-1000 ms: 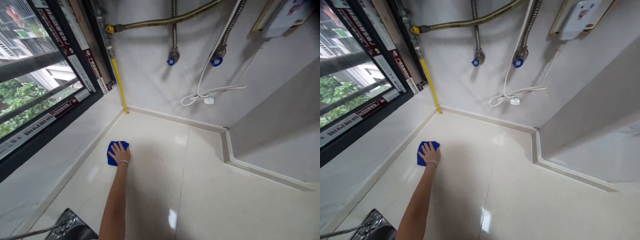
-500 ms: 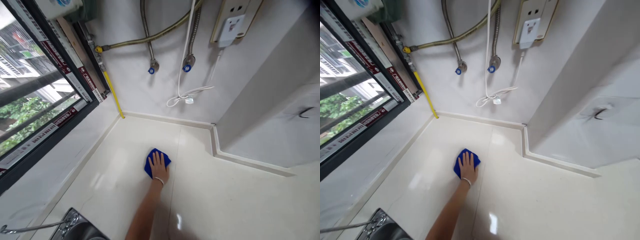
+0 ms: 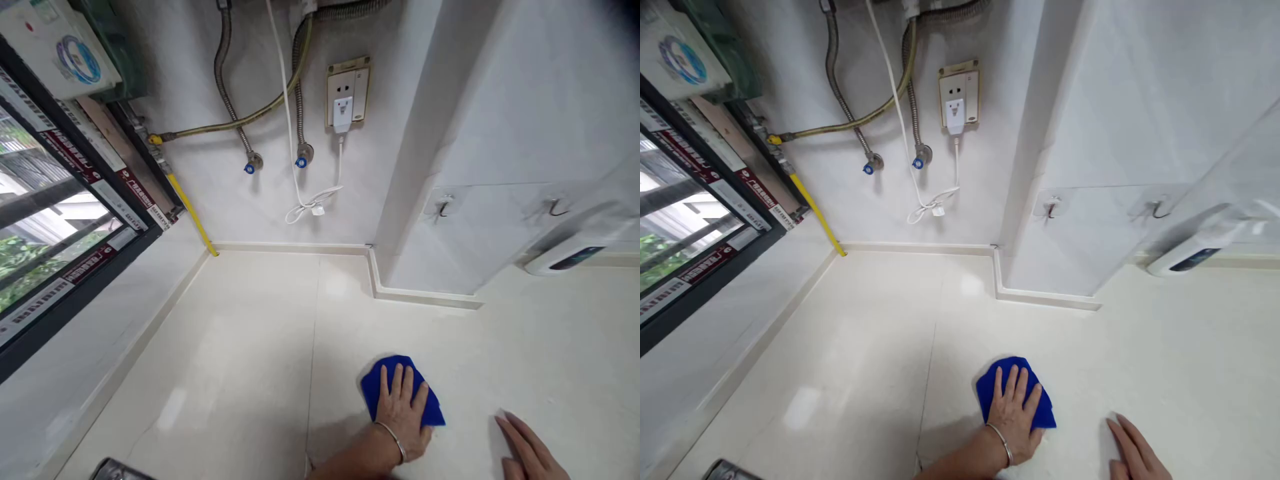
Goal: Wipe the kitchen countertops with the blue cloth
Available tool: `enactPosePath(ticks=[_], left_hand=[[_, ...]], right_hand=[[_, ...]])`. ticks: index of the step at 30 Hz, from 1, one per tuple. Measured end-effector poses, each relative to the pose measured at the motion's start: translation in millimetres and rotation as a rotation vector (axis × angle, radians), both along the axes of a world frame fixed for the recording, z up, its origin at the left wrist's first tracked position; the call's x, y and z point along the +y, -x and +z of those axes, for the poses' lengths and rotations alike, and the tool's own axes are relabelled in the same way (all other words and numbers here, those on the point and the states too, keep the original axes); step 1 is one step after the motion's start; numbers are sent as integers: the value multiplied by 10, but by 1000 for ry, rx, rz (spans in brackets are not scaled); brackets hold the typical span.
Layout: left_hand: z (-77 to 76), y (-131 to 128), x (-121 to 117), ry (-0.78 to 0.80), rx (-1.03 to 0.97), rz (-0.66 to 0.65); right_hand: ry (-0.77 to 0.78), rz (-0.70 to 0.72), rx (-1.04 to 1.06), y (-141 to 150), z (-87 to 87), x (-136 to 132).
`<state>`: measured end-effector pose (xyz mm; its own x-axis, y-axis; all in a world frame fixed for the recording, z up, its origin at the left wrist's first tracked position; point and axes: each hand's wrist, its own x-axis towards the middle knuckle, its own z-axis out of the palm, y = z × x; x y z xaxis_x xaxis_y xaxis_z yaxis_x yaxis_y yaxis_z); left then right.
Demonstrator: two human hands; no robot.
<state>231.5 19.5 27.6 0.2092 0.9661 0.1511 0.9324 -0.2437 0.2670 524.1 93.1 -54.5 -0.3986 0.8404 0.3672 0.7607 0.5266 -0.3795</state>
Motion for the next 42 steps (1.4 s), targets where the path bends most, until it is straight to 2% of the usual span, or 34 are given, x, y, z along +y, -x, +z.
enactPosePath(ticks=[3, 6, 10, 14, 18, 23, 26, 29, 32, 34, 36, 42], left_hand=[[20, 111, 135, 37, -28, -61], [54, 394, 347, 99, -55, -51], [105, 926, 614, 112, -32, 120], [113, 1520, 744, 75, 12, 313], [69, 2100, 754, 35, 48, 510], [26, 2855, 608, -7, 114, 738], [39, 3278, 491, -7, 151, 886], [67, 3541, 479, 5, 155, 1029], [76, 3541, 618, -12, 176, 1150], [60, 3375, 747, -17, 209, 1129], [27, 3083, 856, -4, 235, 988], [-106, 1868, 1026, 1, 187, 386]], right_hand=[[0, 1, -18, -7, -25, -7], [-12, -5, -37, -16, 2, 36], [-32, -69, -57, 41, 116, 261], [-67, -170, -112, 216, 197, 648], [-95, -244, -189, 454, 197, 1095], [-135, -221, -194, 907, 169, 1598], [-147, -312, -172, 1217, 151, 1725], [-141, -422, -178, 1408, 164, 1708], [-112, -462, -198, 1472, 225, 1654], [-97, -481, -209, 1486, 268, 1634], [-89, -497, -212, 1497, 294, 1629], [-75, -527, -218, 1539, 308, 1625]])
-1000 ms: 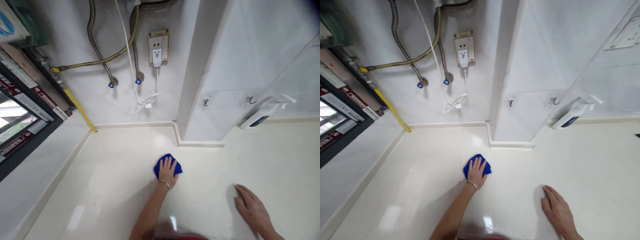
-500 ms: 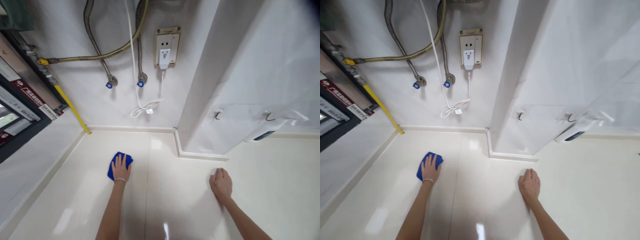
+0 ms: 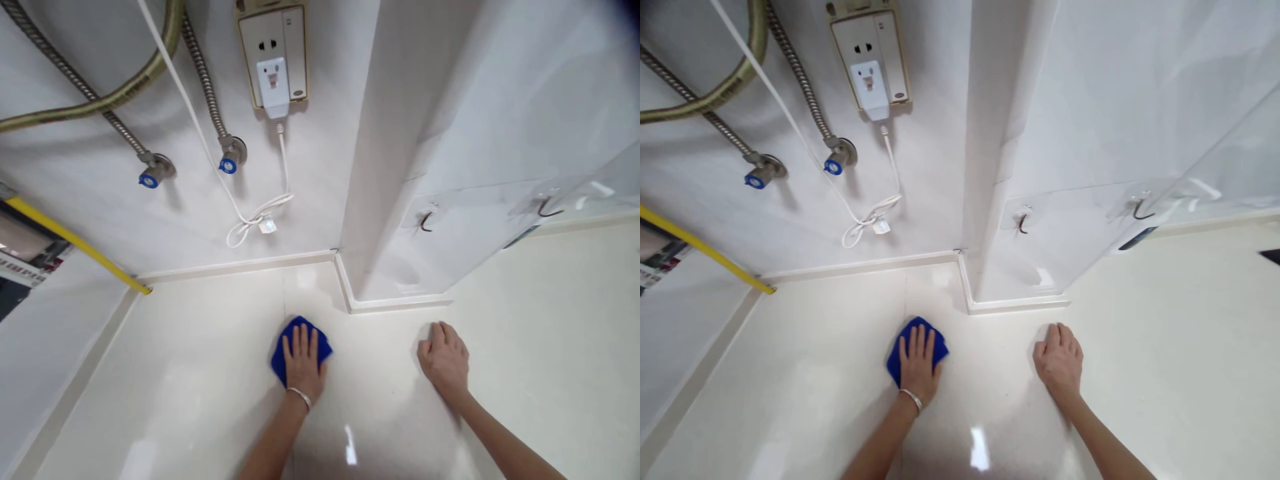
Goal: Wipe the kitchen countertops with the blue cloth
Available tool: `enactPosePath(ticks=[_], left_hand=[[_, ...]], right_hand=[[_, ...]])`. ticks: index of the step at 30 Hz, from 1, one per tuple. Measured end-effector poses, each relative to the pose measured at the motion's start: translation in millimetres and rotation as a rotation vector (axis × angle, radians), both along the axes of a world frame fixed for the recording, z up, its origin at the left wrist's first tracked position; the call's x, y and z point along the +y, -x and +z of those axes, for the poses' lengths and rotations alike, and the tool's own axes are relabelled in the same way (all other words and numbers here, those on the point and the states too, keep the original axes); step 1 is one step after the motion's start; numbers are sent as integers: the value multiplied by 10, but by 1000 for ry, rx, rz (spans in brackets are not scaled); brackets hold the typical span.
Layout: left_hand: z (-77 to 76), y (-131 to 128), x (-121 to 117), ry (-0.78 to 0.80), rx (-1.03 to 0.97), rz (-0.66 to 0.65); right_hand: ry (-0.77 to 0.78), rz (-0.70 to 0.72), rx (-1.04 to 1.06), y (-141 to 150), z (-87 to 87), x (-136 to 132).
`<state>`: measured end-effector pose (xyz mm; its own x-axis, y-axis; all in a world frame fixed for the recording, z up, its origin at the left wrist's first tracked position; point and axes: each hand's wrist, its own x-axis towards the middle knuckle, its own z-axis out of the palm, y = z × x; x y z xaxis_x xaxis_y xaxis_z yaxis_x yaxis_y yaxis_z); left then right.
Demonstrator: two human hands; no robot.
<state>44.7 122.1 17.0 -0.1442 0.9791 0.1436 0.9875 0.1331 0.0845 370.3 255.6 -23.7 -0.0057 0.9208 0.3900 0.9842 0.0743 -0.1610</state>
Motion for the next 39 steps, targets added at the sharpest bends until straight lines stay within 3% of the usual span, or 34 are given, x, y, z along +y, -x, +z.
enactPosePath(ticks=[3, 6, 13, 17, 21, 25, 28, 31, 34, 39], left_hand=[[6, -340, 174, 32, -82, -307], [69, -308, 488, 73, -151, -396], [196, 393, 1310, 77, -122, -91], [215, 912, 1517, 66, -88, 75], [218, 1528, 1336, 9, -62, 322], [262, 2065, 856, -15, -77, 557], [304, 2290, 519, -37, -80, 700], [337, 2300, 348, -34, -87, 784], [348, 2116, 319, -16, -76, 818], [302, 1595, 293, 23, 19, 621]], right_hand=[[5, -13, -3, 7, 5, -1], [5, -9, 8, -5, -5, 2], [7, 10, 56, -33, -26, 6], [13, 8, 66, -31, 2, 3], [12, 4, 65, -34, 23, 1], [-1, 8, 65, -36, 16, -5], [-5, 11, 68, -33, -9, -3], [-14, 7, 68, -25, -33, 3], [-16, 18, 71, -12, -33, 2], [-23, 38, 64, 8, 11, -9]])
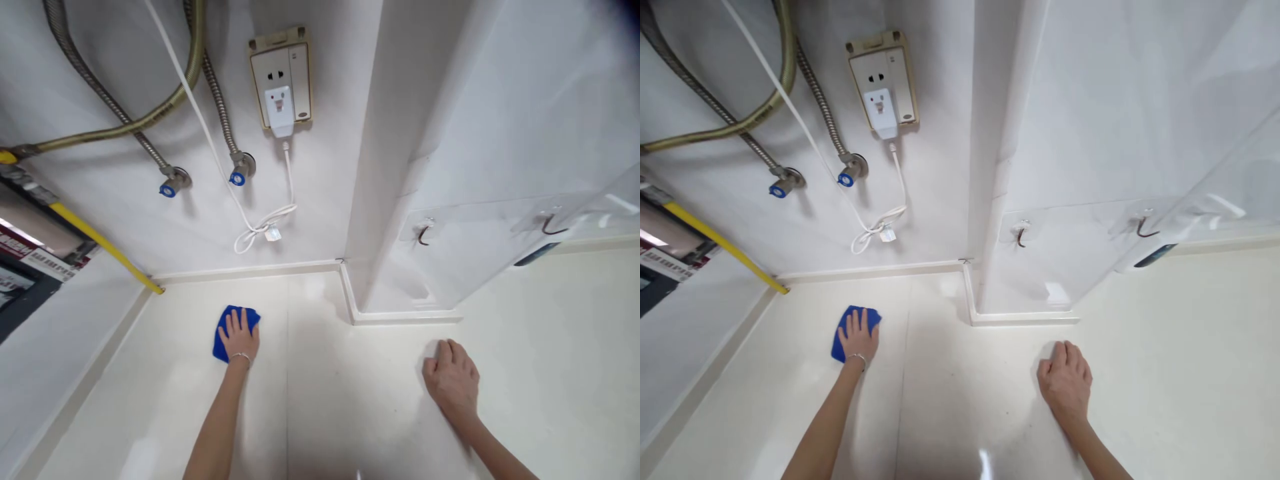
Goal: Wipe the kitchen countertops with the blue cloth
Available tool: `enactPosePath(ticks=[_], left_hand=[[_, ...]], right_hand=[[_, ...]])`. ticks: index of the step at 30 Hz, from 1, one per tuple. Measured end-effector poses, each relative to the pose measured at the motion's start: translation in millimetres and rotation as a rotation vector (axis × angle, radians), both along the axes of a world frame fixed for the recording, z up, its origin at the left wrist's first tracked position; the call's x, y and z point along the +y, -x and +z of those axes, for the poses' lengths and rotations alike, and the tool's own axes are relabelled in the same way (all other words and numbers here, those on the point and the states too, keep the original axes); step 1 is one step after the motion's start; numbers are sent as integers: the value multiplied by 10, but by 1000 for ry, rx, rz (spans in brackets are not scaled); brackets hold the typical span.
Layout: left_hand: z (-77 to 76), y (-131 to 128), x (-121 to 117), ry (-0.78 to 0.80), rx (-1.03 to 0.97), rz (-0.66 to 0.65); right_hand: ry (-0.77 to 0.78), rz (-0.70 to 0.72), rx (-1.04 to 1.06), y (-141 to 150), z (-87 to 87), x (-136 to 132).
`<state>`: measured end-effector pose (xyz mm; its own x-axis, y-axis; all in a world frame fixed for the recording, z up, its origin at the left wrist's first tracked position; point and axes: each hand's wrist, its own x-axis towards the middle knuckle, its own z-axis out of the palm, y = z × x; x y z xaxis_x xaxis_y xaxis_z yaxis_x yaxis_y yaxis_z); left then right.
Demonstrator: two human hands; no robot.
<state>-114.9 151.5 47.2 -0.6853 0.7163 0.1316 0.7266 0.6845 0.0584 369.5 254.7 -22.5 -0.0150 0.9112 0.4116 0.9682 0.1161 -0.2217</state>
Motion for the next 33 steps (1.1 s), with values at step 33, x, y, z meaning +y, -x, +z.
enactPosePath(ticks=[33], left_hand=[[-108, -1587, 1751, -93, -256, -682]], right_hand=[[25, -37, -66, 15, -22, 21]])
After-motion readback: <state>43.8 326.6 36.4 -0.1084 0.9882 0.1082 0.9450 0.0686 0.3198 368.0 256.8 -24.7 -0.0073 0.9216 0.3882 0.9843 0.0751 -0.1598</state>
